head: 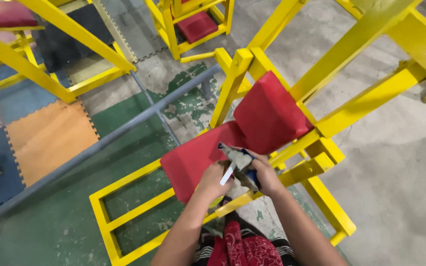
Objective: Cleaning gym exercise machines and padded benches using a spray bottle and a cloth.
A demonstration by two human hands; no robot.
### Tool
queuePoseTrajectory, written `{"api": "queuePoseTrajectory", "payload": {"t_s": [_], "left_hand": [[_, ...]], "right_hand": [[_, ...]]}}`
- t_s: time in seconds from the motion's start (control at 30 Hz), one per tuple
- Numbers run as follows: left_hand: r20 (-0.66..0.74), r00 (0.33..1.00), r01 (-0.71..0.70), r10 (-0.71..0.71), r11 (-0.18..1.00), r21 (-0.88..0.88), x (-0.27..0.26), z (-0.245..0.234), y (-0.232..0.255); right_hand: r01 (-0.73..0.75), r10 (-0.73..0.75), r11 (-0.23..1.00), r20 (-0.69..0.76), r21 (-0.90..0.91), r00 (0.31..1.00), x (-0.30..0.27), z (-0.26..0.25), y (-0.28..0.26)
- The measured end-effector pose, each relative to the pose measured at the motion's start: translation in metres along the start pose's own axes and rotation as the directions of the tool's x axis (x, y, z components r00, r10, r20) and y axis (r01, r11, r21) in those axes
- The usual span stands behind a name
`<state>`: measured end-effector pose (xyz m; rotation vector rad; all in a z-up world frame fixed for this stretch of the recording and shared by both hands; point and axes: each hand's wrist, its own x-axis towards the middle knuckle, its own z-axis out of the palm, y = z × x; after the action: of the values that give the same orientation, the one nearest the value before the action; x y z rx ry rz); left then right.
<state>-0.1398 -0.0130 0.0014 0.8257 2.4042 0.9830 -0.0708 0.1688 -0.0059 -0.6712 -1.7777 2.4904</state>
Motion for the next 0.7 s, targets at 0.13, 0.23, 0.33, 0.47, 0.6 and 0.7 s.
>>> {"api": "queuePoseTrajectory", "payload": {"t_s": [0.13, 0.23, 0.33, 0.47, 0.6, 0.7], "left_hand": [[0.08, 0.996, 0.025, -0.027, 0.999, 0.025, -0.021, 0.0, 0.007], [-0.009, 1.0, 0.023, -0.024, 0.999, -0.023, -0.023, 0.005, 0.004], [-0.094, 0.989, -0.125, 0.111, 0.979, -0.159, -0.02, 0.008, -0.002], [-0.224, 0.961, -0.222, 0.162, 0.936, -0.275, 0.003, 0.006, -0.001], [-0.237, 0.955, -0.231, 0.176, 0.946, -0.227, 0.043, 0.007, 0.002], [-0.292, 0.93, -0.292, 0.223, 0.93, -0.221, 0.07, 0.016, -0.003]], "right_hand": [[0.01, -0.002, 0.996, 0.081, -0.093, 0.997, -0.002, -0.008, -0.009], [-0.399, 0.396, 0.915, 0.064, 0.06, 0.916, 0.018, -0.016, -0.042], [-0.488, 0.498, 0.863, -0.052, 0.132, 0.866, 0.063, -0.04, -0.062], [0.013, -0.067, 0.977, -0.25, -0.212, 0.966, 0.133, -0.064, -0.095], [0.449, -0.864, 0.117, 0.132, -0.886, 0.485, 0.212, -0.096, -0.112], [0.22, -0.723, -0.037, 0.178, -0.975, 0.667, 0.272, -0.113, -0.094]]}}
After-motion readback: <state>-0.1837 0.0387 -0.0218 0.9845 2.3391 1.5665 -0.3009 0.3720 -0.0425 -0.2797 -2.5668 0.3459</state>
